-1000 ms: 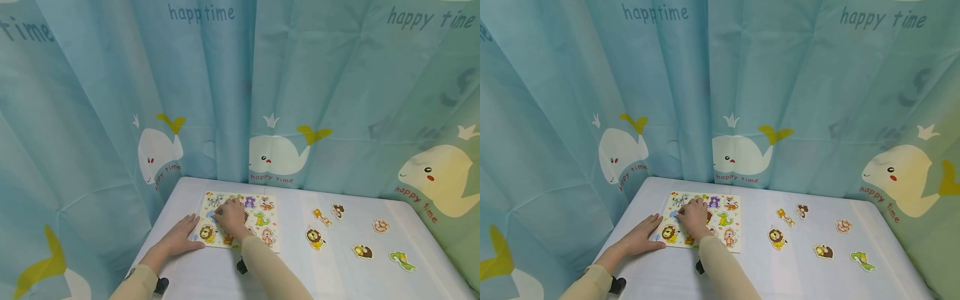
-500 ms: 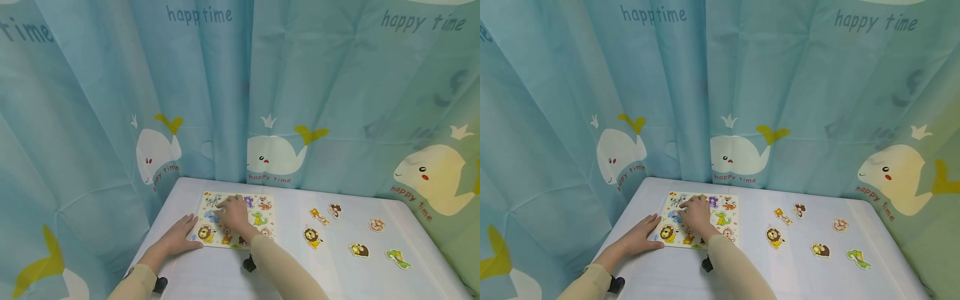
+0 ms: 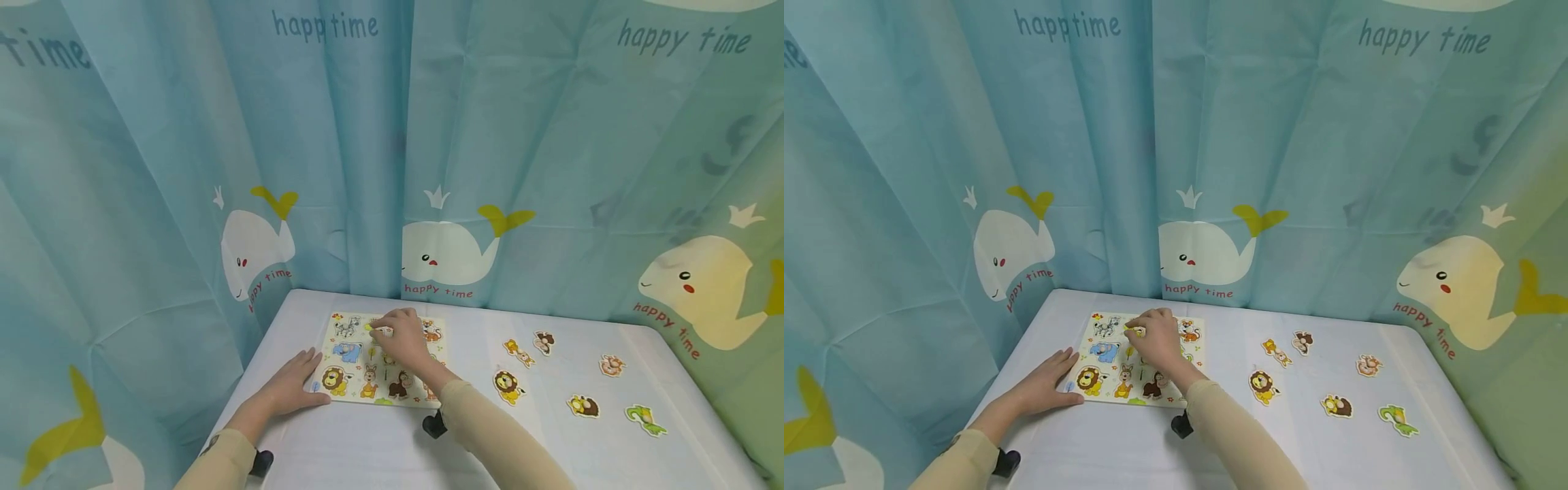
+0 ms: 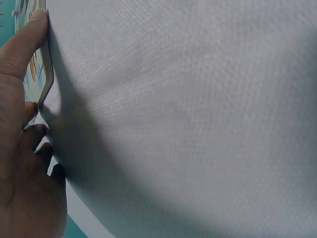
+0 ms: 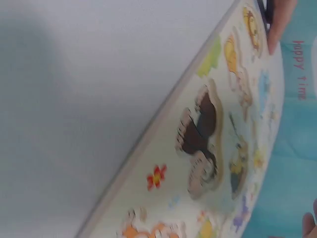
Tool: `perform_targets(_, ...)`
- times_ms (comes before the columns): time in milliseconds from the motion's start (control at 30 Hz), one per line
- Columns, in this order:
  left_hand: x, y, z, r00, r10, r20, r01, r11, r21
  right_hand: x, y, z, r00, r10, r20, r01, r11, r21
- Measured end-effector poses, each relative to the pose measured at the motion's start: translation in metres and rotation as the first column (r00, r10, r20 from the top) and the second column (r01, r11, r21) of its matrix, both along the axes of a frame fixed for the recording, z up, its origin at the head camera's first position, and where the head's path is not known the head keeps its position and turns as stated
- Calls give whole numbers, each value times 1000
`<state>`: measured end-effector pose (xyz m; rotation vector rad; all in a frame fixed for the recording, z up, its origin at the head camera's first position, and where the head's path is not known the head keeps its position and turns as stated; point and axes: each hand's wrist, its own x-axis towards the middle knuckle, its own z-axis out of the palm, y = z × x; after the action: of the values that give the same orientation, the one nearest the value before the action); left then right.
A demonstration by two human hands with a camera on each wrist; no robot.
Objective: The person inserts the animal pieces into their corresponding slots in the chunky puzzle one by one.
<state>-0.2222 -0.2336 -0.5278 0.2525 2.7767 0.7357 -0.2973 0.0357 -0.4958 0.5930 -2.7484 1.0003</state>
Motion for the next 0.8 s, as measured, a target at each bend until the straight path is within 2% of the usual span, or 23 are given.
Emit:
perform_targets(167, 0, -1, -1, 1000, 5, 6, -5, 1000, 3, 0, 18, 9, 999, 24, -31, -25, 998, -53)
perform_targets(300, 2, -1, -1, 1000, 15, 11, -15, 1000, 5, 3, 34, 15, 999, 22, -37, -24, 998, -59)
perform_targets(600, 4, 0, 3, 1000, 20, 23, -20, 1000, 4, 14, 73, 22, 998, -32, -44, 30, 998, -48)
perform_targets(800, 3, 3, 3, 999, 34, 31, -34, 999, 2, 21, 101, 17, 993, -84, -79, 81, 996, -39)
